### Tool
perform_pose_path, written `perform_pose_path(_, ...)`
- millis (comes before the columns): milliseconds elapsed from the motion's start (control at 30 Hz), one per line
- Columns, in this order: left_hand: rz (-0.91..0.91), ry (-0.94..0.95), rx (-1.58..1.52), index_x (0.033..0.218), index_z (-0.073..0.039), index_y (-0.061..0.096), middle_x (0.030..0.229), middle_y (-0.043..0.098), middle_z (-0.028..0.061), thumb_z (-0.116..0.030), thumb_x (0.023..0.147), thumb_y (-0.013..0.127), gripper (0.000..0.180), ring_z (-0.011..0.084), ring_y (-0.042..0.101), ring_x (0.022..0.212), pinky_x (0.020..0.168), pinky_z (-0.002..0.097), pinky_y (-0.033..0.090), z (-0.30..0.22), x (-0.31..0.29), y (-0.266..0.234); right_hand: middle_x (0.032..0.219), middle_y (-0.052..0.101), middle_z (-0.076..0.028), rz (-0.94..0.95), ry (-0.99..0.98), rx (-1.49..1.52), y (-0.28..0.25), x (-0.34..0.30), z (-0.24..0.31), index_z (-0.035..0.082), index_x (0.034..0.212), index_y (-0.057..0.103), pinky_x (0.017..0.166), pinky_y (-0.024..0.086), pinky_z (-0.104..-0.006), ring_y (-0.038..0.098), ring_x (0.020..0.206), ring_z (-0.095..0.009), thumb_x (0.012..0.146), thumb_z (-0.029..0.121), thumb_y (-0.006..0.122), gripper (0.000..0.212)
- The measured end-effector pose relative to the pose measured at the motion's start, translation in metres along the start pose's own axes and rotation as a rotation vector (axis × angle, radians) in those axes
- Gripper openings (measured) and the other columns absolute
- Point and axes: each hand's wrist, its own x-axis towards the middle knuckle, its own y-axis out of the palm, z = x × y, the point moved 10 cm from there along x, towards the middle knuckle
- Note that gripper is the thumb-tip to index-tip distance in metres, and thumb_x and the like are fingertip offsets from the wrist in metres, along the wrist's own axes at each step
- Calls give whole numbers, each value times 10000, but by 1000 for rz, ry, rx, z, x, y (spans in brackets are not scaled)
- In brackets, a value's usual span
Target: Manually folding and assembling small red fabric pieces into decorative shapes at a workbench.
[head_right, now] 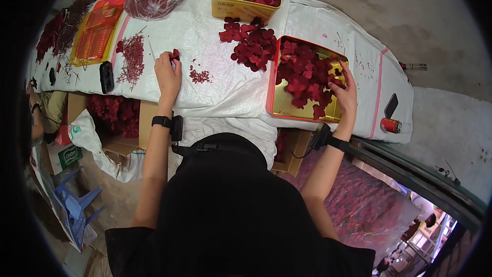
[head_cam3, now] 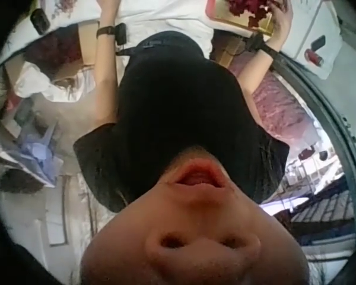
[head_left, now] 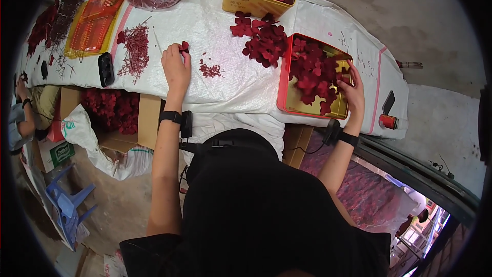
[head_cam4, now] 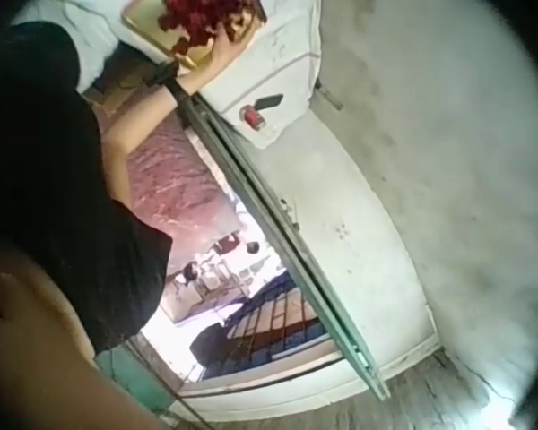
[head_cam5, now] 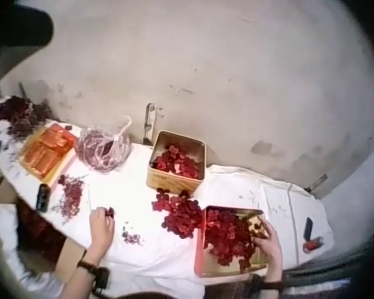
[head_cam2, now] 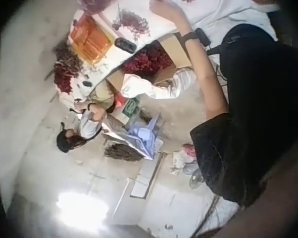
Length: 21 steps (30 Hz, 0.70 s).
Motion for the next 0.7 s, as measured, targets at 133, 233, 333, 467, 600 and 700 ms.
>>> perform_pose_path(133, -4, 1, -1, 934, -8, 514, 895, 551, 146, -46, 797, 572, 153, 325, 509, 842, 761, 408, 389, 0, 0, -2, 1302, 491, -87, 81, -103, -348, 28, 11, -12, 144, 1306, 493, 951, 420, -296, 505, 1134, -194, 719, -22, 671, 636)
perform_pose_path(233, 4, -4, -6, 934, -20, 514, 900, 549, 130, -36, 791, 579, 157, 315, 510, 849, 764, 407, 389, 0, 0, 1, 1320, 482, -122, 258, -321, -644, 84, 15, -14, 160, 1311, 488, 997, 385, -332, 472, 1190, -234, 701, 93, 735, 661)
perform_pose_path(333, 0, -16, 20, 937, -22, 516, 898, 552, 130, -38, 790, 579, 161, 316, 511, 848, 762, 406, 391, 5, -3, -1, 1323, 472, -172, 453, -238, -746, 124, -6, -8, 206, 1314, 481, 1024, 359, -356, 441, 1230, -294, 692, 192, 751, 677)
perform_pose_path(467, -20, 4, -6, 928, -8, 517, 895, 559, 146, -53, 798, 576, 150, 325, 511, 831, 755, 412, 393, -2, -3, -1, 1332, 461, -195, 546, -2, -923, 110, -10, -23, 224, 1319, 473, 1037, 348, -363, 412, 1264, -308, 685, 260, 760, 697)
perform_pose_path(600, -18, -1, -9, 929, -9, 518, 895, 559, 146, -51, 798, 573, 148, 325, 510, 828, 751, 413, 395, -2, -2, 1, 1347, 458, -156, 330, 250, -1028, 67, 3, -32, 219, 1332, 458, 1034, 350, -353, 424, 1254, -276, 702, 246, 756, 697)
perform_pose_path(700, -21, 4, -10, 929, -10, 519, 892, 559, 146, -50, 798, 575, 148, 325, 510, 826, 746, 412, 396, 0, -1, 1, 1346, 462, -141, 297, 241, -889, 61, 3, -27, 212, 1337, 452, 1031, 354, -353, 435, 1244, -274, 720, 221, 747, 684)
